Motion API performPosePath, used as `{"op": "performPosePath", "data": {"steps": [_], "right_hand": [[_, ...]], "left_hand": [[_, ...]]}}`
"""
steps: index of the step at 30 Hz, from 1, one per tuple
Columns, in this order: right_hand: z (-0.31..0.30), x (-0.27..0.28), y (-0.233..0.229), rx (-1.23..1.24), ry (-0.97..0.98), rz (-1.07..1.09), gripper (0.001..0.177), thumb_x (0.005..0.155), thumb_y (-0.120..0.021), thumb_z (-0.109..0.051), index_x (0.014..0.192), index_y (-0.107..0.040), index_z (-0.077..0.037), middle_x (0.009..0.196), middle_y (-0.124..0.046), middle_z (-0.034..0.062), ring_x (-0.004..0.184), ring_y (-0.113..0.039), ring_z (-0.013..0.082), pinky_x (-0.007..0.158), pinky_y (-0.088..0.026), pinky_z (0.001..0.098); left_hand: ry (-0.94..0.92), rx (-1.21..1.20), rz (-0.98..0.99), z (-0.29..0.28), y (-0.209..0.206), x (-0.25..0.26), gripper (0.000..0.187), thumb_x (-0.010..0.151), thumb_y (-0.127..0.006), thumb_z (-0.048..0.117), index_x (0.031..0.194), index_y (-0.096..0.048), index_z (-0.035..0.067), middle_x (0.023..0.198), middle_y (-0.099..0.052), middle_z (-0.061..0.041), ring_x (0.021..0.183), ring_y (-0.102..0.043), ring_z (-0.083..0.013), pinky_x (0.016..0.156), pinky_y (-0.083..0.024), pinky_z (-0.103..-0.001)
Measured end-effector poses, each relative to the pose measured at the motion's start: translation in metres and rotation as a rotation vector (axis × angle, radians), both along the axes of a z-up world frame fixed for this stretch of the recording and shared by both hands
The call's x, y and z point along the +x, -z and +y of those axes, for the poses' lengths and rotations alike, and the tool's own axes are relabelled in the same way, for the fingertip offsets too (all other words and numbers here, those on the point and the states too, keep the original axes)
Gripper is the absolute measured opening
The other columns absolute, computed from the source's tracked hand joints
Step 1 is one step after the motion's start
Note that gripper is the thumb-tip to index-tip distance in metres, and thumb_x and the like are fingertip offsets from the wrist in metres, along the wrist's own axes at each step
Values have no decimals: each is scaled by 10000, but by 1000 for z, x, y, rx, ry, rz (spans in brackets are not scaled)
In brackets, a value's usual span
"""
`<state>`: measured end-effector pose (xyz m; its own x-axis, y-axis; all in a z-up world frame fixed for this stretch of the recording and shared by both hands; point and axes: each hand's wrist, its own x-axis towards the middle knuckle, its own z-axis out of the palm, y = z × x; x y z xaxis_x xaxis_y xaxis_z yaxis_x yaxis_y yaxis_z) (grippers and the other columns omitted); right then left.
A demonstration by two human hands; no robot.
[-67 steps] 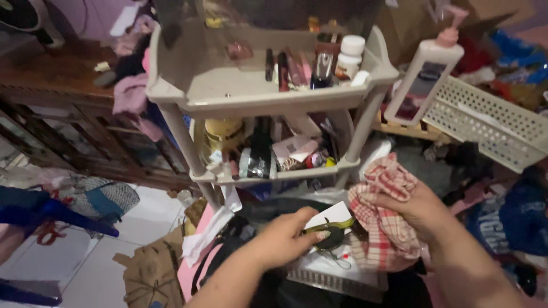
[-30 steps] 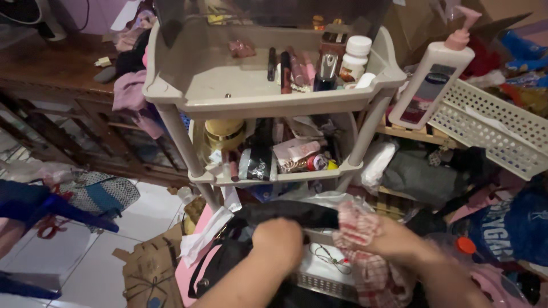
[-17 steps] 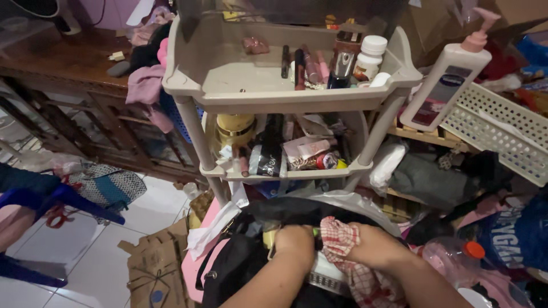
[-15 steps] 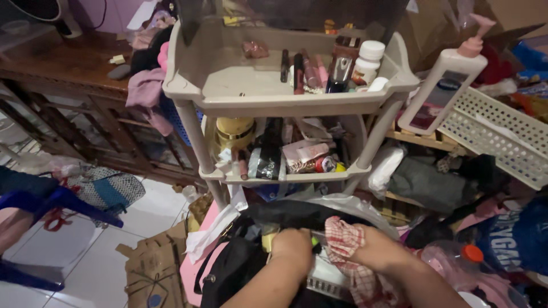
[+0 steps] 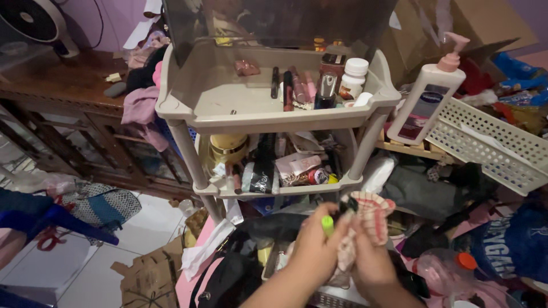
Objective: The person opens a black backpack on a chair, takes out cosmetic items, bottles and small containers one at a time, wipes each item with a checkered cloth, and places them onto the shelves of a plastic storage rack. They continue emptying the bag and arranging the items on the rack shelves.
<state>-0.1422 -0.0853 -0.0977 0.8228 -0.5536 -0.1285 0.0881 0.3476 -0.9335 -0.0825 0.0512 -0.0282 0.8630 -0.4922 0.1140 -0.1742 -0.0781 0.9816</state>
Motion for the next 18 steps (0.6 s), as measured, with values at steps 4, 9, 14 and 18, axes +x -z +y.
{"op": "performPosePath", "data": {"steps": [4,9,14,18], "right_hand": [[40,-3,-33,-702,-4,-176,639,942,-632,-212,1504,-392,-23,1396,-553,109,1261,-549,175,1028,-452,316],[35,6,-90,-586,28,-148,704,978,-582,-288,1586,-292,-82,1495,-497,71,1268,-545,167,1007,-448,314],[20,22,-101,-90,141,-81,530,1035,-515,-305,1464,-486,4,1319,-629,154,1156,-614,256,953,-498,389],[36,14,-64,-673,163,-47,463,1012,-511,-229,1433,-495,-38,1386,-600,89,1245,-572,200,1013,-435,340]], "left_hand": [[-49,-525,469,-35,22,33,314,1009,-669,322,1095,-645,21,906,-700,-79,776,-643,-174,693,-562,-324],[-20,-347,315,-45,18,30,383,923,-660,279,1255,-553,121,902,-661,-61,759,-610,-139,652,-530,-306],[-281,-498,507,-44,-30,11,494,962,-600,389,1385,-441,190,1027,-686,-55,849,-642,-119,732,-541,-291],[-328,-880,698,-40,-55,30,518,956,-579,419,1371,-441,142,1012,-641,-94,785,-637,-177,688,-541,-338]]}}
